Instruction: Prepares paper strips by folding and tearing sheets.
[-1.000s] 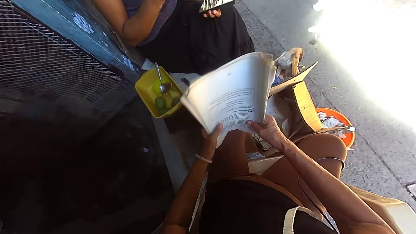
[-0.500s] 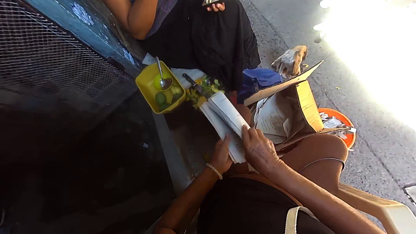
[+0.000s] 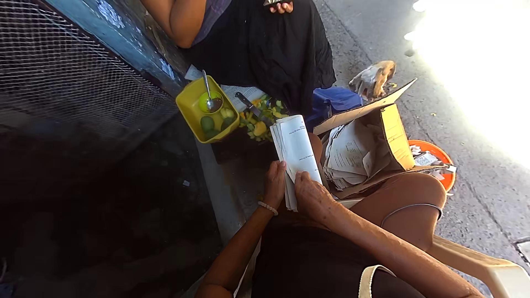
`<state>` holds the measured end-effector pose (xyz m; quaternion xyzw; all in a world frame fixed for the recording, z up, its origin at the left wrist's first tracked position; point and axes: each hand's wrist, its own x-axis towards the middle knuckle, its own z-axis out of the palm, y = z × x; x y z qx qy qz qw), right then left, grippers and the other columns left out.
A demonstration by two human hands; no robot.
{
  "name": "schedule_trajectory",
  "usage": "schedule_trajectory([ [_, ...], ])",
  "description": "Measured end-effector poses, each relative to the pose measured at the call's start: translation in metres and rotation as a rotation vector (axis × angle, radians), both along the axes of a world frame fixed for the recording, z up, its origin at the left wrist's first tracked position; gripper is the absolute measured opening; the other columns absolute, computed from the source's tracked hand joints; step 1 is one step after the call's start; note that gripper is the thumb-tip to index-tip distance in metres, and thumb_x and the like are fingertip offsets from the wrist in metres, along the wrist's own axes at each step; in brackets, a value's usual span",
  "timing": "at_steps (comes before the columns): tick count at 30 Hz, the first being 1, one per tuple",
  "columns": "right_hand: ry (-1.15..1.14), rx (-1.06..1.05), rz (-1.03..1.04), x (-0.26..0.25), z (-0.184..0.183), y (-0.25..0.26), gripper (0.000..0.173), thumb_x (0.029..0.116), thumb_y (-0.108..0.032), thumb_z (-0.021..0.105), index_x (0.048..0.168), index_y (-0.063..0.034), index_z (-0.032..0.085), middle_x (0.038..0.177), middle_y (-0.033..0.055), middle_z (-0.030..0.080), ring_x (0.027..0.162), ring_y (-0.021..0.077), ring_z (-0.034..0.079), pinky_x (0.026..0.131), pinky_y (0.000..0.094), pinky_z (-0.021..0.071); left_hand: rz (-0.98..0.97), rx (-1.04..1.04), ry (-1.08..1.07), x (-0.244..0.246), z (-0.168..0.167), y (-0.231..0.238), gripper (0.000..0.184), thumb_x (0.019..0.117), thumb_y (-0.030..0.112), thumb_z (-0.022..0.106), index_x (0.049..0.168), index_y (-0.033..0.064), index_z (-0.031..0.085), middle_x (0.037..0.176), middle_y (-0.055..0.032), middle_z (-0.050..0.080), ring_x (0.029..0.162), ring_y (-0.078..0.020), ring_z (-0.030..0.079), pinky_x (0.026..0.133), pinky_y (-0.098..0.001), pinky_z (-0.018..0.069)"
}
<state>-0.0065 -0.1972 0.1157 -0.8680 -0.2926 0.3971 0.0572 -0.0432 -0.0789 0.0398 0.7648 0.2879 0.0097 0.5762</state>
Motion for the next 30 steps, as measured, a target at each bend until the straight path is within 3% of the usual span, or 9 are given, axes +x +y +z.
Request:
schedule_trajectory([
  [7,0.045,0.049,0.011,0.005,0.001,0.005,0.056,0.0969,-0.009,0.058,0.143,0.0162,0.038,0.133,0.0287,0.049,0.112,0.0370,0.064,0.092,0.0418,0.0538,-0.078,0.198,0.006,0.000,0.002,-0.013,0.038,0.1099,0.025,0.044,0.102,-0.0066,0.064,0.084,-0.0142,0.063,0.083,-0.0217,0.063,0.081,-0.0400,0.0510],
  [10,0.091,0.089,0.073,0.005,-0.004,0.000,0.066,0.0961,-0.015,0.062,0.146,0.0169,0.032,0.135,0.0302,0.046,0.114,0.0393,0.062,0.093,0.0435,0.0530,-0.114,0.105,0.108,0.005,0.003,-0.006,0.032,0.1060,0.024,0.055,0.111,-0.0066,0.063,0.095,-0.0173,0.067,0.092,-0.0239,0.067,0.088,-0.0415,0.0528],
  [12,0.164,0.142,0.152,0.015,-0.003,-0.011,0.082,0.0993,-0.033,0.066,0.153,0.0150,0.026,0.139,0.0307,0.045,0.120,0.0407,0.057,0.101,0.0457,0.0493,-0.104,0.033,0.120,0.007,-0.001,-0.003,0.030,0.1059,0.018,0.055,0.118,-0.0088,0.061,0.101,-0.0200,0.068,0.096,-0.0249,0.068,0.091,-0.0420,0.0536],
  [14,0.053,0.312,0.198,0.024,-0.010,-0.028,0.075,0.1017,-0.048,0.059,0.148,0.0100,0.044,0.132,0.0276,0.054,0.123,0.0414,0.055,0.103,0.0506,0.0457,-0.094,-0.009,0.125,0.008,-0.005,-0.001,0.029,0.1060,0.017,0.055,0.117,-0.0088,0.061,0.100,-0.0199,0.069,0.095,-0.0243,0.069,0.090,-0.0422,0.0552],
  [16,-0.279,0.518,0.186,0.028,-0.042,-0.039,0.061,0.1056,-0.047,0.044,0.138,0.0026,0.060,0.138,0.0225,0.061,0.135,0.0409,0.052,0.111,0.0570,0.0396,-0.099,-0.012,0.131,0.009,-0.008,0.000,0.027,0.1056,0.016,0.056,0.116,-0.0078,0.062,0.100,-0.0189,0.069,0.094,-0.0232,0.069,0.090,-0.0413,0.0556],
  [18,-0.321,0.553,0.131,0.035,-0.078,-0.043,0.066,0.1097,-0.048,0.031,0.149,0.0026,0.050,0.159,0.0207,0.043,0.152,0.0392,0.031,0.123,0.0613,0.0208,-0.118,0.010,0.139,0.010,-0.008,0.001,0.027,0.1053,0.015,0.056,0.118,-0.0079,0.063,0.102,-0.0200,0.070,0.096,-0.0246,0.070,0.091,-0.0426,0.0558],
  [20,-0.381,0.580,0.091,0.043,-0.111,-0.041,0.071,0.1096,-0.052,0.024,0.157,-0.0015,0.039,0.166,0.0168,0.032,0.156,0.0350,0.025,0.121,0.0648,0.0195,-0.140,0.048,0.153,0.014,-0.007,0.002,0.027,0.1055,0.014,0.055,0.118,-0.0080,0.063,0.103,-0.0210,0.070,0.096,-0.0263,0.070,0.092,-0.0442,0.0554],
  [25,-0.502,0.577,-0.090,0.099,-0.142,-0.009,0.071,0.1076,-0.055,0.028,0.158,-0.0052,0.039,0.165,0.0157,0.034,0.154,0.0425,0.025,0.110,0.0807,0.0188,-0.161,0.052,0.191,0.016,-0.007,0.001,0.029,0.1062,0.015,0.054,0.120,-0.0076,0.063,0.104,-0.0212,0.070,0.096,-0.0260,0.070,0.091,-0.0430,0.0560],
  [30,-0.244,0.404,-0.163,0.157,-0.131,0.009,0.071,0.1096,-0.056,0.021,0.161,-0.0093,0.034,0.168,0.0119,0.029,0.157,0.0399,0.016,0.110,0.0835,0.0070,-0.146,0.049,0.190,0.016,-0.009,-0.002,0.029,0.1063,0.014,0.052,0.122,-0.0081,0.062,0.105,-0.0228,0.069,0.096,-0.0279,0.071,0.091,-0.0447,0.0568],
])
